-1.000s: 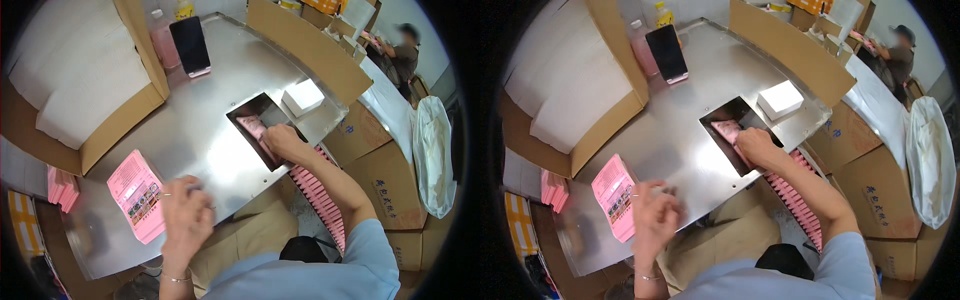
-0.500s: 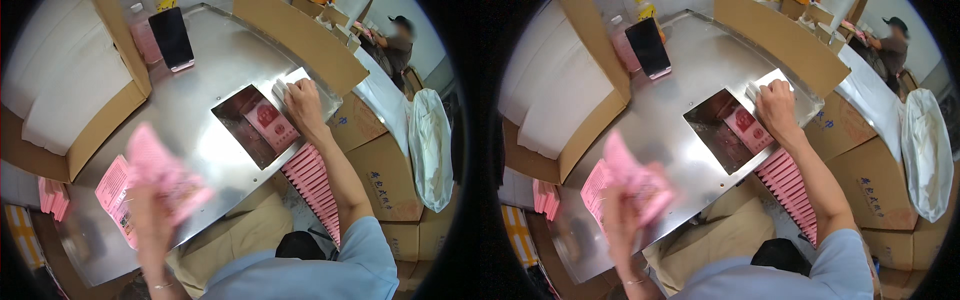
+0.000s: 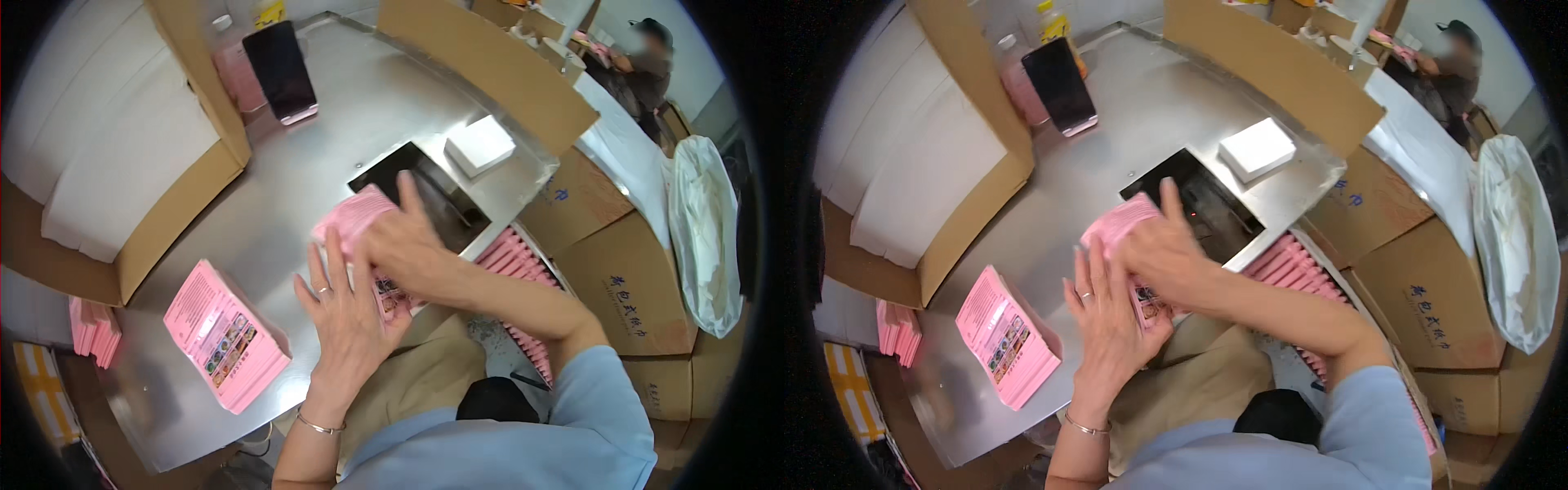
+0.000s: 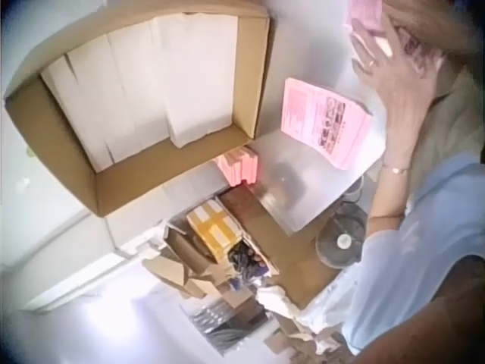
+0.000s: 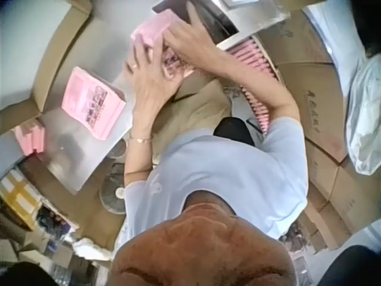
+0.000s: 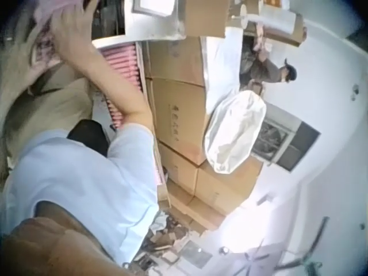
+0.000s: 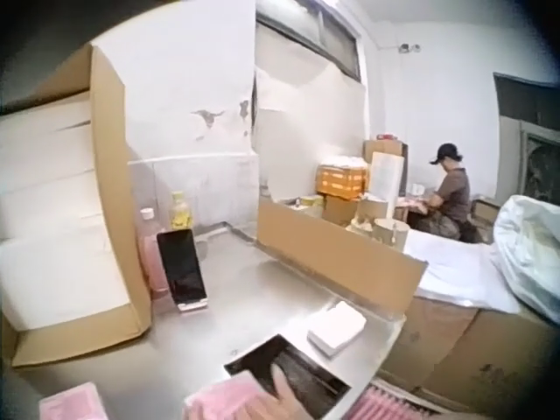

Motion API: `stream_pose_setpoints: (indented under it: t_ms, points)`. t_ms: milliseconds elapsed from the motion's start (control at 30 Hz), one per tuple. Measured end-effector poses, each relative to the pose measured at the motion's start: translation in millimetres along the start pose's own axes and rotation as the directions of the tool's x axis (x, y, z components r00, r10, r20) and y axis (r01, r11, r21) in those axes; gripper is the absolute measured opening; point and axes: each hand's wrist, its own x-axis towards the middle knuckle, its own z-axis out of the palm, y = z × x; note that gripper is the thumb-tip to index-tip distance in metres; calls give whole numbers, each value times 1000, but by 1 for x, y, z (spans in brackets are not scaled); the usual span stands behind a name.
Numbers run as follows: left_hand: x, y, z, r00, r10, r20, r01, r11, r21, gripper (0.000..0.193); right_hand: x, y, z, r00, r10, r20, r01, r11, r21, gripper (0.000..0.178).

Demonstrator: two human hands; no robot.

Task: Folding pink paper sheets and placing them into a machine and then into a box.

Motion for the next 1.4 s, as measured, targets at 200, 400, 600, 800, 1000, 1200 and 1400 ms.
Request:
stream_pose_setpoints:
  t_ms: [200,400,600,800,1000,1200,1400]
  points:
    - [-10,-10,-6,999,48,3,-47,974,221,67,-31,26,5,857,48,-512,-46,999,16,35]
    - [0,2,-4,998,-9,-67,26,965,262,57,-42,138,15,780,400,-481,-545,812,-208,23]
    - [-1,4,-16,997,71,7,-71,980,185,50,-42,147,17,764,390,-515,-485,873,-58,16]
    - [-12,0,-9,986,121,112,-123,992,10,47,-51,129,2,713,351,-607,-362,926,109,41]
    - [-12,-16,-40,989,75,126,-76,997,-2,82,-72,-33,5,838,-329,-436,427,892,149,37]
    - [0,7,-31,991,71,111,-55,989,-141,81,7,22,37,941,-48,-334,60,998,26,27]
    - [-31,-31,-72,997,78,-2,-77,987,-143,38,-15,82,32,906,396,147,-414,902,121,16]
